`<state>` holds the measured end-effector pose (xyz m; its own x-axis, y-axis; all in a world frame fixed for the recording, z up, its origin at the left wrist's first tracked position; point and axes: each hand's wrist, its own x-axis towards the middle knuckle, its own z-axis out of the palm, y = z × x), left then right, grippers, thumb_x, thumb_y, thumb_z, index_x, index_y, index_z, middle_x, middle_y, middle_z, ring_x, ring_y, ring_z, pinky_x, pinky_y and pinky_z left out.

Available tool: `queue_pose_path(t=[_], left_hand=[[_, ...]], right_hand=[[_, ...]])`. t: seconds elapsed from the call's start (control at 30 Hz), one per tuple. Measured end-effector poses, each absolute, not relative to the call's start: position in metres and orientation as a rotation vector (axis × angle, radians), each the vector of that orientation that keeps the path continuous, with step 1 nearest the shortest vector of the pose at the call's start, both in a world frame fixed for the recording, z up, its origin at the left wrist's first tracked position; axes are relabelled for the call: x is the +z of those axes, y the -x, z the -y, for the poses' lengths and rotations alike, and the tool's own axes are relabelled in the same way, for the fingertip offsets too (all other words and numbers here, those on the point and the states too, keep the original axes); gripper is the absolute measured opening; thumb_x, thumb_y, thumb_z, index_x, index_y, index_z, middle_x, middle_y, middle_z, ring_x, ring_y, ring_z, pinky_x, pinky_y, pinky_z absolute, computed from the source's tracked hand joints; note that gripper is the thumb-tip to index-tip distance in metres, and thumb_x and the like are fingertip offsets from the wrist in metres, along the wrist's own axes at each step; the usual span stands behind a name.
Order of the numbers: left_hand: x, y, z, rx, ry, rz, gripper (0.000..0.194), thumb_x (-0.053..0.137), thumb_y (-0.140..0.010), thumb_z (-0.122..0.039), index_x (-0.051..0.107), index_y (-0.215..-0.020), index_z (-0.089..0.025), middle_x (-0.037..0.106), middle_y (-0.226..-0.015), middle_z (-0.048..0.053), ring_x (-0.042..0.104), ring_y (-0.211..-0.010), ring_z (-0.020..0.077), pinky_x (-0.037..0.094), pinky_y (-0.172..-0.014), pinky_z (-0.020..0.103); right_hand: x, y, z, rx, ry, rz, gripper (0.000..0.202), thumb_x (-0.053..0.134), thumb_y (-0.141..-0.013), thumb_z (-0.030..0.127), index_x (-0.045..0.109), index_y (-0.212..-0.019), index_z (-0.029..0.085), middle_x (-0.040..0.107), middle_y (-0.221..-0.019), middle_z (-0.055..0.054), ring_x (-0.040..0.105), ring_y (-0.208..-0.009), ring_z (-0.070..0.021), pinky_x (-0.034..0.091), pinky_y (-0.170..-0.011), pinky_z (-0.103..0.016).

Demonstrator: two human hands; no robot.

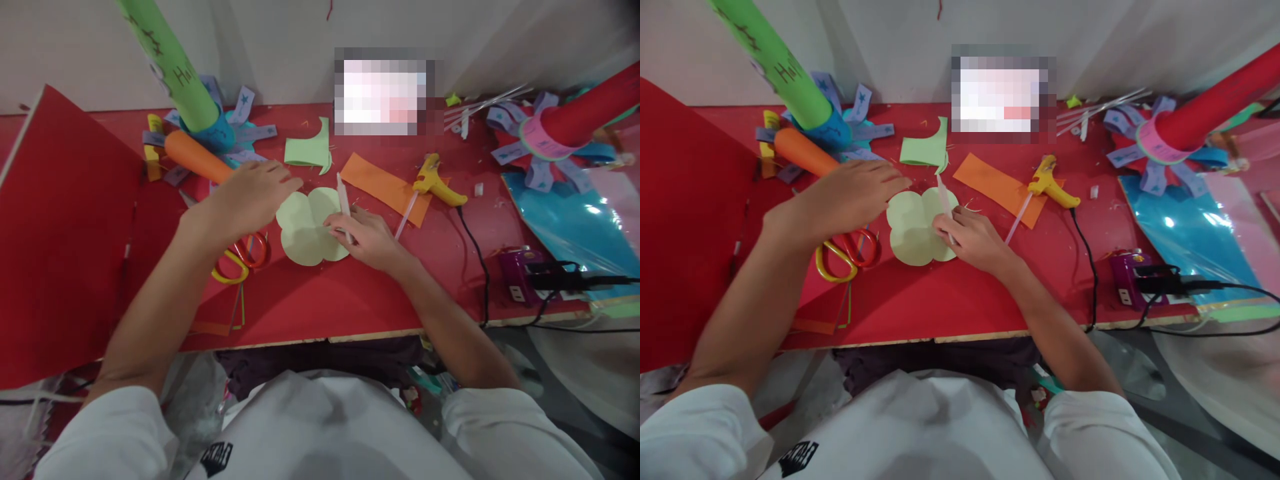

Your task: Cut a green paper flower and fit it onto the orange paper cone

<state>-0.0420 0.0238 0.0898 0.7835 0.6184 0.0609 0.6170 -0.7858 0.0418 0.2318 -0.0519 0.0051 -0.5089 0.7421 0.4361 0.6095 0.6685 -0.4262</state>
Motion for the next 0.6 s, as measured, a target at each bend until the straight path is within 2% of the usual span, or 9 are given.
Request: queue_pose_path(t=[0.1, 0.2, 0.4, 0.47, 0.53, 0.6], left_hand=[[0.087, 0.017, -0.014, -0.073, -3.05, -1.162, 0.044, 0.04, -0.106, -0.015, 0.062, -0.144, -0.017, 0.073, -0.132, 0.015, 0.065, -0.119, 0.03, 0.05, -0.094, 0.042], [0.078, -0.002, -0.008, -0.211, -2.993, -1.302, 0.044, 0.048, -0.106, -0.02, 0.061, -0.148, -0.017, 0.075, -0.125, 0.016, 0.07, -0.11, 0.032, 0.051, -0.085, 0.04], [0.073, -0.014, 0.0, -0.375, -2.859, -1.421, 0.055, 0.046, -0.109, -0.021, 0.047, -0.164, -0.02, 0.078, -0.117, 0.019, 0.077, -0.094, 0.0326, 0.051, -0.074, 0.039], [0.078, -0.015, 0.002, -0.425, -2.861, -1.391, 0.053, 0.047, -0.109, -0.019, 0.049, -0.161, -0.019, 0.08, -0.108, 0.017, 0.078, -0.092, 0.0326, 0.051, -0.073, 0.038], [0.081, -0.015, 0.001, -0.424, -2.889, -1.36, 0.043, 0.047, -0.108, -0.019, 0.059, -0.15, -0.016, 0.08, -0.102, 0.015, 0.078, -0.09, 0.0324, 0.051, -0.072, 0.038], [0.081, -0.015, -0.003, -0.316, -2.932, -1.331, 0.036, 0.045, -0.108, -0.017, 0.066, -0.137, -0.016, 0.079, -0.105, 0.015, 0.077, -0.095, 0.0322, 0.053, -0.073, 0.039]], right_hand=[[0.006, -0.234, 0.051, 0.293, 1.077, 2.179, 0.016, 0.051, -0.111, 0.032, 0.065, -0.109, 0.025, 0.077, -0.098, -0.008, 0.066, -0.086, -0.0233, 0.052, -0.08, -0.036], [0.008, -0.239, 0.049, 0.259, 1.139, 2.079, 0.017, 0.051, -0.111, 0.034, 0.066, -0.11, 0.026, 0.077, -0.097, -0.007, 0.066, -0.082, -0.0226, 0.054, -0.079, -0.037], [0.008, -0.24, 0.046, 0.176, 1.137, 2.02, 0.015, 0.053, -0.11, 0.033, 0.068, -0.107, 0.028, 0.073, -0.086, -0.004, 0.065, -0.08, -0.023, 0.053, -0.075, -0.037], [0.008, -0.238, 0.046, 0.163, 1.143, 2.001, 0.017, 0.053, -0.11, 0.033, 0.068, -0.106, 0.028, 0.071, -0.082, -0.004, 0.064, -0.078, -0.0232, 0.052, -0.074, -0.037], [0.009, -0.238, 0.046, 0.167, 1.155, 1.967, 0.019, 0.051, -0.111, 0.033, 0.069, -0.105, 0.028, 0.072, -0.084, -0.005, 0.064, -0.077, -0.023, 0.052, -0.073, -0.037], [0.011, -0.238, 0.046, 0.192, 1.176, 1.924, 0.022, 0.05, -0.111, 0.033, 0.07, -0.106, 0.027, 0.074, -0.091, -0.006, 0.065, -0.079, -0.0229, 0.054, -0.077, -0.038]])
